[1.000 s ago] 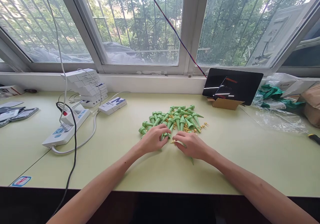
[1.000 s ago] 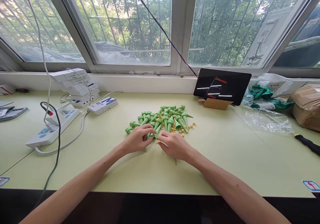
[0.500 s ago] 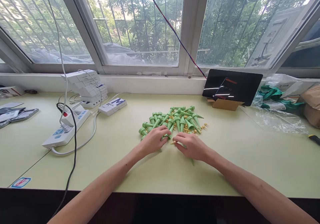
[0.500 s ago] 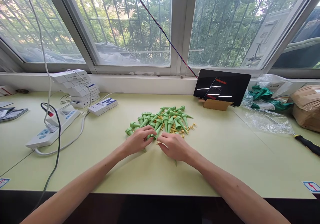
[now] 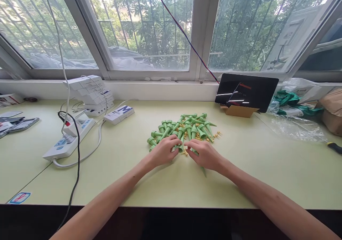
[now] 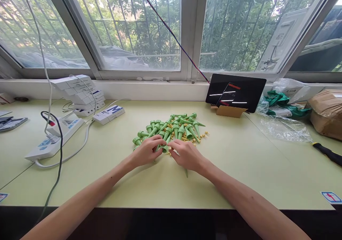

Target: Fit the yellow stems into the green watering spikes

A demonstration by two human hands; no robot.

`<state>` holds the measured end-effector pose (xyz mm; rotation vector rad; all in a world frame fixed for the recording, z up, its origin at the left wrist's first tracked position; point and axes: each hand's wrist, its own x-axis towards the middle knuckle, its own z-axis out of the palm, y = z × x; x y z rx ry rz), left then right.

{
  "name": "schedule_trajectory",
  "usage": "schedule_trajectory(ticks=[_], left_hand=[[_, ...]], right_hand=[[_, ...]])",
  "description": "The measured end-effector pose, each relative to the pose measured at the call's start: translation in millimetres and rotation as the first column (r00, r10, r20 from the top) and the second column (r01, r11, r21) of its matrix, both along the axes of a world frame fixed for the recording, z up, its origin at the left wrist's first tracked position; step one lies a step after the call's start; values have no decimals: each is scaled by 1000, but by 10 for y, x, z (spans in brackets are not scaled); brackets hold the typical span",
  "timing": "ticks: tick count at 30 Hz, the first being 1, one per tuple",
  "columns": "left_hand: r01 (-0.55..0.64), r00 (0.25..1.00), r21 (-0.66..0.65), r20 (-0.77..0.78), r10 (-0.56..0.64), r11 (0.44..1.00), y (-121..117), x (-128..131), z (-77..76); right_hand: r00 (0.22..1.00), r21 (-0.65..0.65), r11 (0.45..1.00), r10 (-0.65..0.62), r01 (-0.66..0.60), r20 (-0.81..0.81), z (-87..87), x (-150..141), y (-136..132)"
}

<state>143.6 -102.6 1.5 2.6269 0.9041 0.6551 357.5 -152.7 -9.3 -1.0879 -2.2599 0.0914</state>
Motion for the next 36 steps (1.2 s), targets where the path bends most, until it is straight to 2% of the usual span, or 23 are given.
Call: schedule_trajectory(ticks=[6, 10, 12, 14, 16, 19, 23, 31, 34, 36], left_hand=[[-7, 993, -29, 120, 10, 1000, -7, 14, 36], [-18, 977, -123, 209, 44, 992, -12, 37, 58], [-32, 963, -210, 256, 87, 977, -17, 43, 68], [-30, 940, -340, 310, 142, 940, -24, 43, 86], [4, 908, -479, 369, 197, 878, -35, 40, 118], [72, 865, -602, 435, 251, 795, -54, 39, 181], [165, 814, -667, 508, 282, 726, -68, 46, 233], [289, 750, -759, 558, 355, 583, -53, 51, 213], [332, 744, -761, 574, 342, 558, -50, 52, 208], [348, 751, -752, 581, 314, 560, -53, 51, 206]], right_hand=[[998, -5, 1000, -25, 25, -51, 31, 17, 7], [998, -17, 1000, -10, 9, -68, 40, 22, 10], [997, -22, 1000, -5, 4, -76, 39, 27, 13], [996, -28, 1000, -8, 5, -87, 37, 31, 14], [995, -42, 999, -13, 9, -100, 38, 33, 13], [993, -61, 998, -13, 6, -119, 49, 25, 4], [989, -43, 999, -12, 6, -148, 65, 0, -5], [987, 22, 999, 33, -30, -158, -19, -9, 41], [984, 32, 999, 44, -39, -170, -43, -4, 52], [983, 30, 999, 48, -44, -179, -45, -3, 54]])
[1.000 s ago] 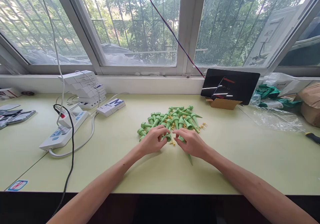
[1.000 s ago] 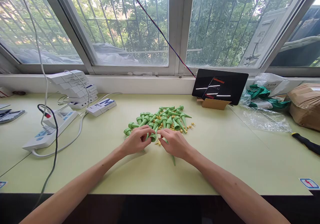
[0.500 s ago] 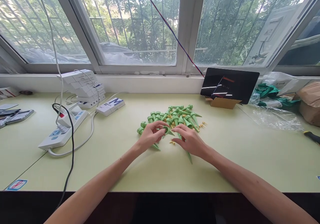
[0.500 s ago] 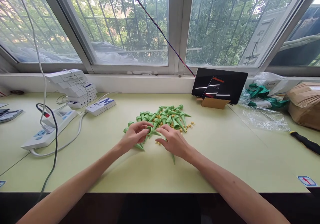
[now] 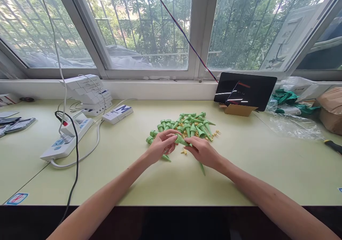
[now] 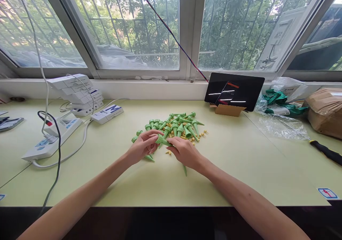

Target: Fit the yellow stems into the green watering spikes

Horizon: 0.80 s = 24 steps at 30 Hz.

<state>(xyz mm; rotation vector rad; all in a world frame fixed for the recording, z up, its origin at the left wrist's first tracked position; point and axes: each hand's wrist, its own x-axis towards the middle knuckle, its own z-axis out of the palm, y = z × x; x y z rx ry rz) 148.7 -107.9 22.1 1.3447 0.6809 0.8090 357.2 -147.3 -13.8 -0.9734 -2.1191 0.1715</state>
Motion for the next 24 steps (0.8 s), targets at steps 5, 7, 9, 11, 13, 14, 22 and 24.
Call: schedule_trajectory(ticks=[5, 7, 9, 11, 13, 14, 22, 24], left_hand=[[58, 998, 75, -28, -56, 996, -19, -6, 11], [80, 997, 75, -30, -78, 994, -25, -7, 16], [95, 995, 71, -26, -94, 993, -27, -6, 15], [100, 995, 74, -20, -98, 992, -25, -3, 8], [98, 995, 77, -13, -97, 992, -20, -2, -2], [93, 996, 75, -9, -93, 993, -17, -1, -8], [-98, 994, 89, 57, 93, 991, 14, 1, -19], [-137, 988, 95, 80, 130, 986, 26, -1, -27]], right_hand=[[1000, -20, 999, 28, -28, -3, 19, -5, -8], [999, -42, 999, 33, -33, -5, 28, -6, -16], [999, -67, 997, 36, -35, 4, 37, -8, -27], [999, -87, 996, 37, -35, 29, 47, -9, -40], [998, -98, 995, 35, -29, 55, 59, -12, -50], [997, -101, 995, 32, -25, 65, 66, -13, -54], [996, -114, 993, -12, 22, 88, 67, 3, -35], [993, -115, 993, -18, 32, 121, 49, 9, -28]])
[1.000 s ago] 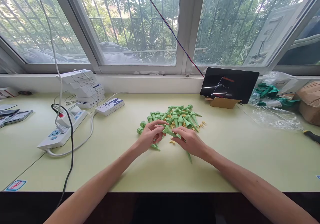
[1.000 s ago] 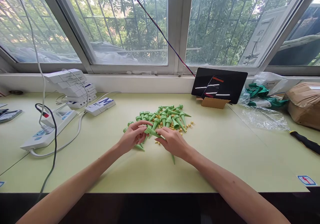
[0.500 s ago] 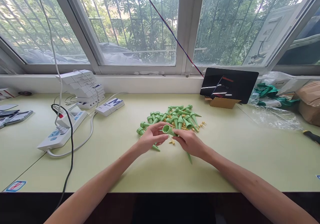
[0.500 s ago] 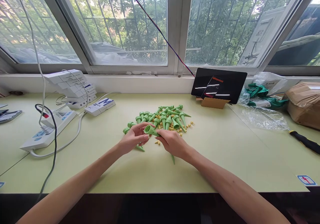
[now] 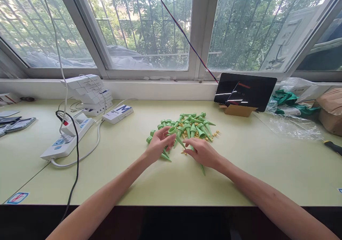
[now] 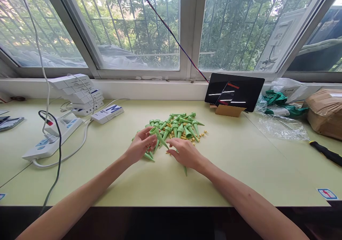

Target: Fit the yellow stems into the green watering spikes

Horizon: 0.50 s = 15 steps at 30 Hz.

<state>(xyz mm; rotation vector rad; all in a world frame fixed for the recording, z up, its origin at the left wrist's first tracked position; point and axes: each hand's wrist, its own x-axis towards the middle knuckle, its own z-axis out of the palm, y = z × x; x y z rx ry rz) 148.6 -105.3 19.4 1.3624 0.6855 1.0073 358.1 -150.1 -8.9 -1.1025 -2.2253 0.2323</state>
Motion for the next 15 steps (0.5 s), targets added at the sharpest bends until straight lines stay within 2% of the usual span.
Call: schedule_trajectory(ticks=[3, 10, 15], left_hand=[[-48, 999, 26, -8, 49, 998, 6, -7, -19], [-71, 987, 222, -128, 101, 973, -62, 3, -47], [-62, 982, 232, -161, 101, 971, -80, 21, -56]], right_hand=[[999, 4, 1000, -5, 5, 53, -22, 2, 2], [961, 64, 998, -36, 19, 275, 25, -43, -58], [897, 89, 995, -71, 35, 436, 53, -71, -90]])
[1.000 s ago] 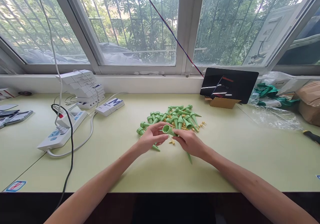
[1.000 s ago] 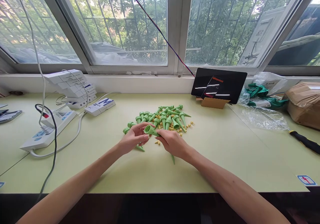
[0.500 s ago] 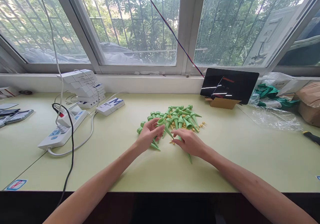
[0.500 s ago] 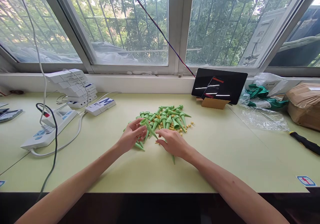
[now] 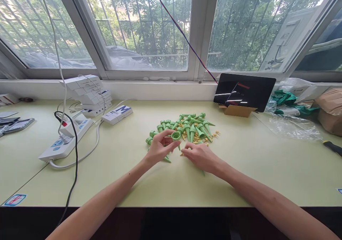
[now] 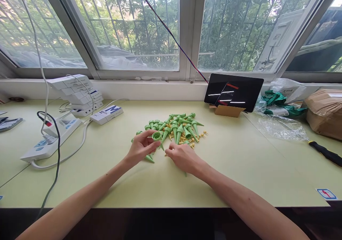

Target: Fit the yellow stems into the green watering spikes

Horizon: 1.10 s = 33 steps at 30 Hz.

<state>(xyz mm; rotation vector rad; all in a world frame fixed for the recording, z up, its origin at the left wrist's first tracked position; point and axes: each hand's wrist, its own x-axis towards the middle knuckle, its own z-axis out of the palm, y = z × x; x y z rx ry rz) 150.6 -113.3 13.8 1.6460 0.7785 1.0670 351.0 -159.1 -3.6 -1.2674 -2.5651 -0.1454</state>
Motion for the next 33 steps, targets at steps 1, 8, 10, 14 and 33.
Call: schedule_trajectory(ticks=[1, 8, 10, 14, 33], left_hand=[[4, 1000, -5, -3, -4, 1000, 3, -1, -4], [10, 1000, -26, -5, -10, 1000, 35, -12, -46], [8, 1000, -36, -5, -8, 999, 36, -6, -46], [-14, 1000, -56, -8, 13, 998, 27, 7, -27], [-36, 999, -90, -26, 33, 995, 13, 11, 4]], right_hand=[[1000, -6, 1000, 0, 0, 16, 2, 0, -1], [995, -60, 998, 21, -15, 96, 30, 15, -8], [994, -63, 998, 24, -18, 104, 42, 16, -14], [994, -63, 998, 30, -23, 108, 67, 17, -25], [996, -19, 999, 43, -41, 77, 27, 17, -30]])
